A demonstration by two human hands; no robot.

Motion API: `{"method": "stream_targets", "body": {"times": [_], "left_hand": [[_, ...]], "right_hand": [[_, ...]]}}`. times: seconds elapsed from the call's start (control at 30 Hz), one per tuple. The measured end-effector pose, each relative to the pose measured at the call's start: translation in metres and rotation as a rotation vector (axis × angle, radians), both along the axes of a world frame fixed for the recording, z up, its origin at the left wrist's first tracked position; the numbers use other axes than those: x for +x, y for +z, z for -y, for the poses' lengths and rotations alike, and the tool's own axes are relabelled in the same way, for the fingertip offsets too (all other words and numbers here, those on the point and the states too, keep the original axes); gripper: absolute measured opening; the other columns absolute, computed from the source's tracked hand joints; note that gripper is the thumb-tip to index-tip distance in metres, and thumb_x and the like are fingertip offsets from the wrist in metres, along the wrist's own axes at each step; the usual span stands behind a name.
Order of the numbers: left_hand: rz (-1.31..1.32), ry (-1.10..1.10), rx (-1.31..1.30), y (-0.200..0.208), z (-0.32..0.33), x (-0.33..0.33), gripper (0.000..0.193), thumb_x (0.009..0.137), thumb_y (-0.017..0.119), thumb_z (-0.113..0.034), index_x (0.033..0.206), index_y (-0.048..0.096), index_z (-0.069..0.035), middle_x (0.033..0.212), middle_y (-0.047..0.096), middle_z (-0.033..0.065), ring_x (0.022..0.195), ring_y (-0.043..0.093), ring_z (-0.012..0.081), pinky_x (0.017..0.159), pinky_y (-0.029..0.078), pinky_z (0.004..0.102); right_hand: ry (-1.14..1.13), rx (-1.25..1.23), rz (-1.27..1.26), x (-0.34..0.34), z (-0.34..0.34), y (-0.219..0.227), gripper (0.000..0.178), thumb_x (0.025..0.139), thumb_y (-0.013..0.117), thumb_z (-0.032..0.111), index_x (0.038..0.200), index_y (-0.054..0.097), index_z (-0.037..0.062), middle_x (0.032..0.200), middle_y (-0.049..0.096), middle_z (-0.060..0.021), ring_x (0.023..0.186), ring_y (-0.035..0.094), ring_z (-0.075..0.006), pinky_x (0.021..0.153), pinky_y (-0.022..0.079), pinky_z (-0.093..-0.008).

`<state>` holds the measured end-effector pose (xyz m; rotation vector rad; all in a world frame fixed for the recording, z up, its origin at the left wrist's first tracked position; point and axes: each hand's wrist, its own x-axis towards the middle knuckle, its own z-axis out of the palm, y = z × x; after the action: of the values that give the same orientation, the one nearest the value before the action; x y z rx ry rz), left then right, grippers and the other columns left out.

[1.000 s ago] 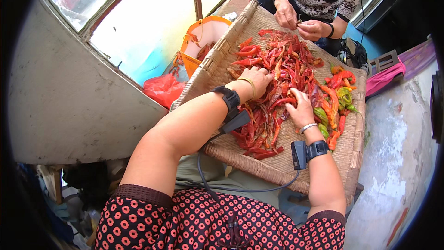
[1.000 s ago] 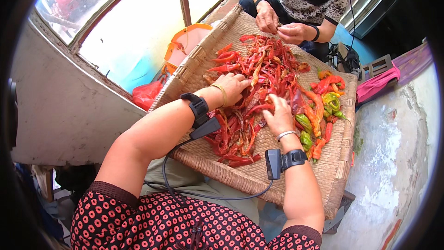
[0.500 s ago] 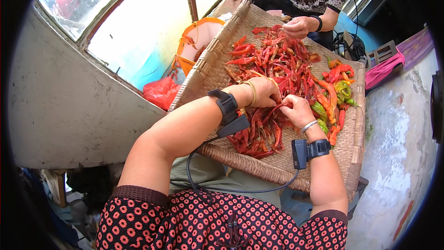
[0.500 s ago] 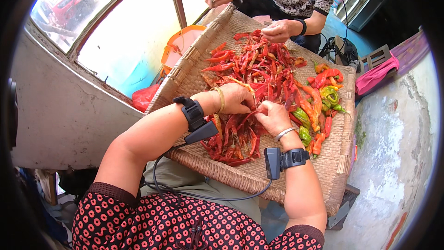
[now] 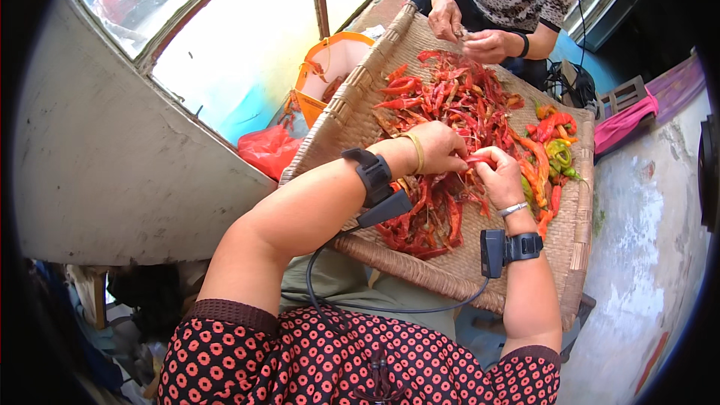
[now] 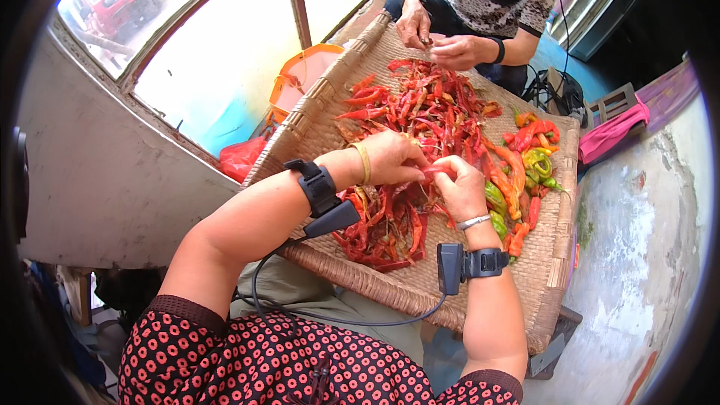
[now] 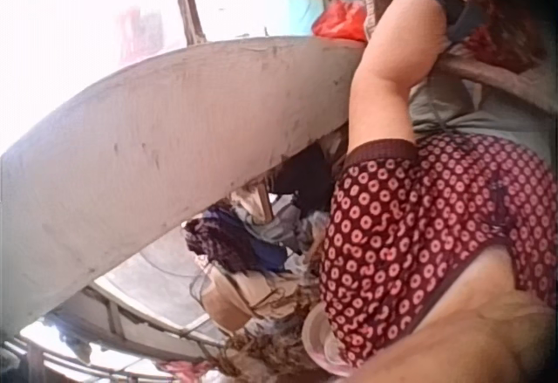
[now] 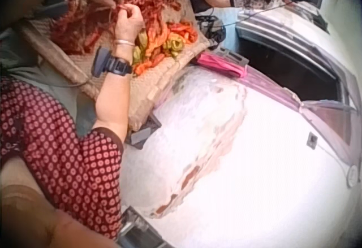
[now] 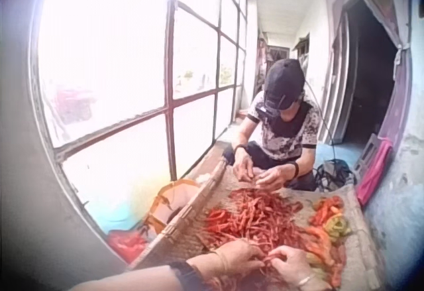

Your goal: The person sorts through a pile of red and green peppers on a woven tray by hand, picking up individual peppers, pulling off the stems, and placing the peppers back onto the tray.

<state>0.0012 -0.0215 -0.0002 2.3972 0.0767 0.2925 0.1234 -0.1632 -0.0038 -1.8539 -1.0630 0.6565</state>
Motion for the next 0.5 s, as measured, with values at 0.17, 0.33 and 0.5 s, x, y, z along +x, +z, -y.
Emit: {"method": "stream_targets", "body": {"times": [0.17, 0.33, 0.5], "left_hand": [[0.044, 0.102, -0.052, 0.004, -0.007, 0.003, 0.018, 0.069, 0.059, -0.018, 0.080, 0.062, -0.005, 0.066, 0.059, 0.0133, 0.059, 0.058, 0.0228, 0.057, 0.046, 0.0305], [0.354, 0.488, -0.864, 0.019, -0.040, 0.002, 0.017, 0.079, 0.053, -0.019, 0.074, 0.059, -0.004, 0.059, 0.055, 0.0000, 0.047, 0.050, 0.0080, 0.045, 0.041, 0.0194], [0.699, 0.799, -1.352, 0.012, -0.100, -0.012, 0.016, 0.084, 0.045, -0.017, 0.092, 0.049, -0.004, 0.076, 0.053, 0.0045, 0.058, 0.052, 0.0117, 0.045, 0.042, 0.0197]], "right_hand": [[-0.090, 0.192, -0.157, -0.003, -0.003, -0.002, 0.045, 0.076, 0.052, 0.000, 0.118, 0.038, 0.0042, 0.082, 0.056, -0.0051, 0.063, 0.051, -0.0058, 0.055, 0.042, -0.0179], [0.054, -0.005, 0.052, 0.004, 0.002, -0.015, 0.024, 0.076, 0.055, 0.006, 0.099, 0.054, 0.0012, 0.076, 0.058, -0.0035, 0.063, 0.052, -0.0063, 0.058, 0.044, -0.0205], [0.117, -0.026, 0.108, 0.003, 0.005, -0.024, 0.021, 0.073, 0.057, 0.011, 0.090, 0.058, 0.0003, 0.079, 0.060, -0.0078, 0.071, 0.056, -0.0131, 0.065, 0.045, -0.0248]]}}
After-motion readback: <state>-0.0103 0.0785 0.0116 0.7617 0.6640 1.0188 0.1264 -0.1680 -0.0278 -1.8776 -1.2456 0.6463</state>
